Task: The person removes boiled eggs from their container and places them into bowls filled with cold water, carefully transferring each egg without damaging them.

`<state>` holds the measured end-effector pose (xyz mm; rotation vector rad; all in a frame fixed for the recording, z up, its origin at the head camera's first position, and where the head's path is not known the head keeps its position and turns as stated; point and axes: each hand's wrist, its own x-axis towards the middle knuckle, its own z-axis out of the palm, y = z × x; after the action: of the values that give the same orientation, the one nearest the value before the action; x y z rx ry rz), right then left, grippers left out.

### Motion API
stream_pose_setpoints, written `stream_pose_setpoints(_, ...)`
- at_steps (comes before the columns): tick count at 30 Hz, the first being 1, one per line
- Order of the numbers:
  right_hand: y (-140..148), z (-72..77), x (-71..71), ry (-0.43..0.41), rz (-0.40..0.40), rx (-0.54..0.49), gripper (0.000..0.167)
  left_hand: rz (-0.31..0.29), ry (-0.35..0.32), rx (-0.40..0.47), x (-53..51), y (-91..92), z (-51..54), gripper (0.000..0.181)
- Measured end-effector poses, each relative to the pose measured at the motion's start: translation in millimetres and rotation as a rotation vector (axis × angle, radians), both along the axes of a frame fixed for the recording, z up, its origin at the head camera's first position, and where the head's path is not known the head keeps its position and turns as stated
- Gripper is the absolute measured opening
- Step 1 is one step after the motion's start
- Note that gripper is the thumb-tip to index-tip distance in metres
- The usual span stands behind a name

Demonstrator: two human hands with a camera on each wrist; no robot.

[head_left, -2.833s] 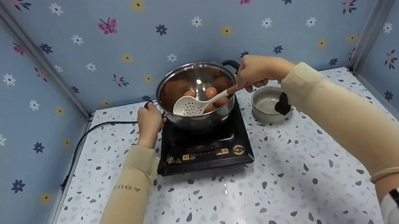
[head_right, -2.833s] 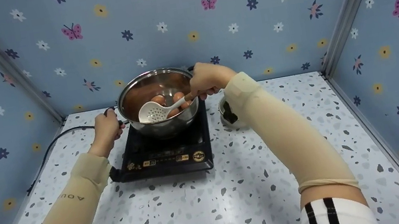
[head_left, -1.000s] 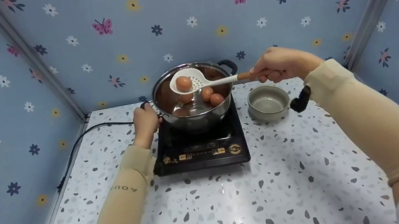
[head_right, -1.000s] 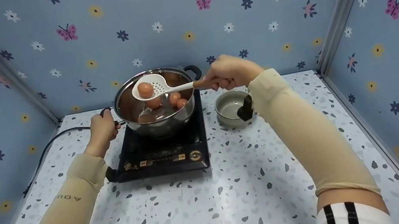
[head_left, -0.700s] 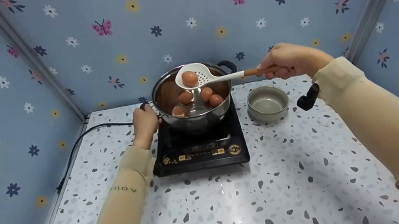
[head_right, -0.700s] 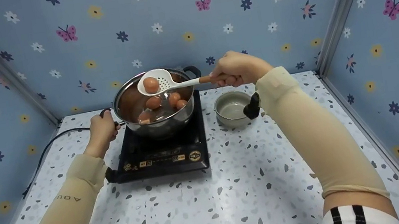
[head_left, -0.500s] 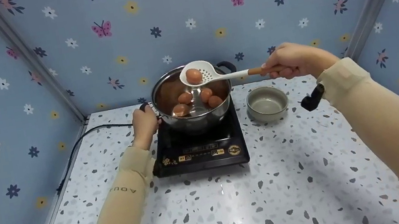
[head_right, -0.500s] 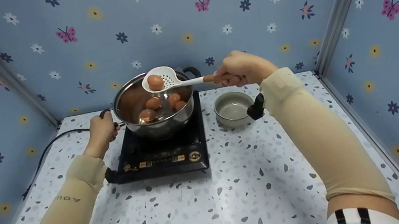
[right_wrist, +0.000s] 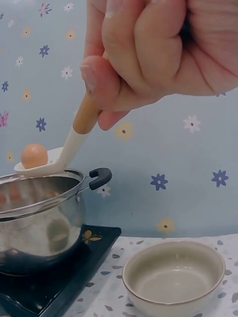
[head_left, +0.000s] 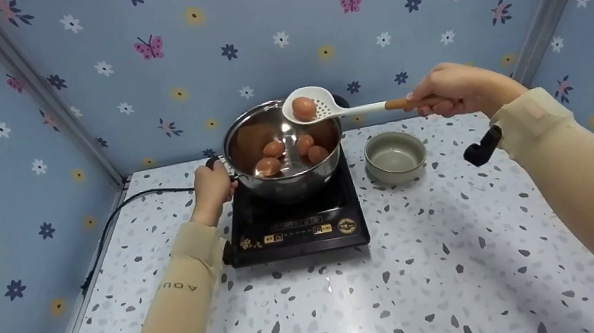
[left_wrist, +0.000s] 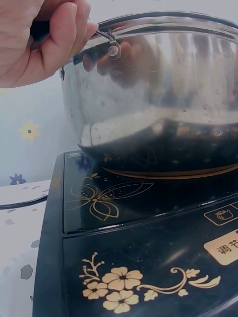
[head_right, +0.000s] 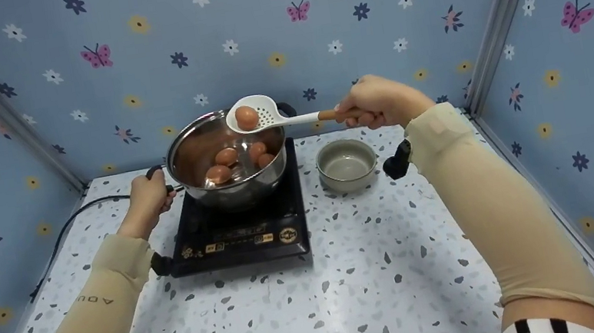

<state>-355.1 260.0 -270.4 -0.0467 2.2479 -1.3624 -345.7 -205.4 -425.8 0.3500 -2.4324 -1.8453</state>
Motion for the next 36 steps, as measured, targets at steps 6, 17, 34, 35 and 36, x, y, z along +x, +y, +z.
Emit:
stream_pose_setpoints(6, 12, 2.1, 2.6, -0.016, -0.014, -0.006, 0.022, -0.012, -0.011, 0.012, 1.0, -2.0, -0.5, 0.041)
stream_pose_setpoints(17, 36, 12.7, 10.9, -0.017, -0.073, -0.042, 0.026, -0.021, -0.016, -0.008, 3.5, -4.9, 1.9, 0.041)
stream_pose_setpoints(34, 75, 5.1, 14.8, -0.032, -0.128, -0.020, 0.026, -0.052, -0.049, -0.001, 7.4, -12.0, 5.1, 0.038)
stream_pose_setpoints(35, 77, 3.7, 15.0, -0.028, -0.132, -0.022, 0.027, -0.051, -0.051, 0.001, 7.5, -11.8, 5.5, 0.038)
stream_pose_setpoints(36, 79, 2.1, 15.4, -0.023, -0.136, -0.025, 0.028, -0.050, -0.052, 0.004, 7.3, -11.8, 5.5, 0.038)
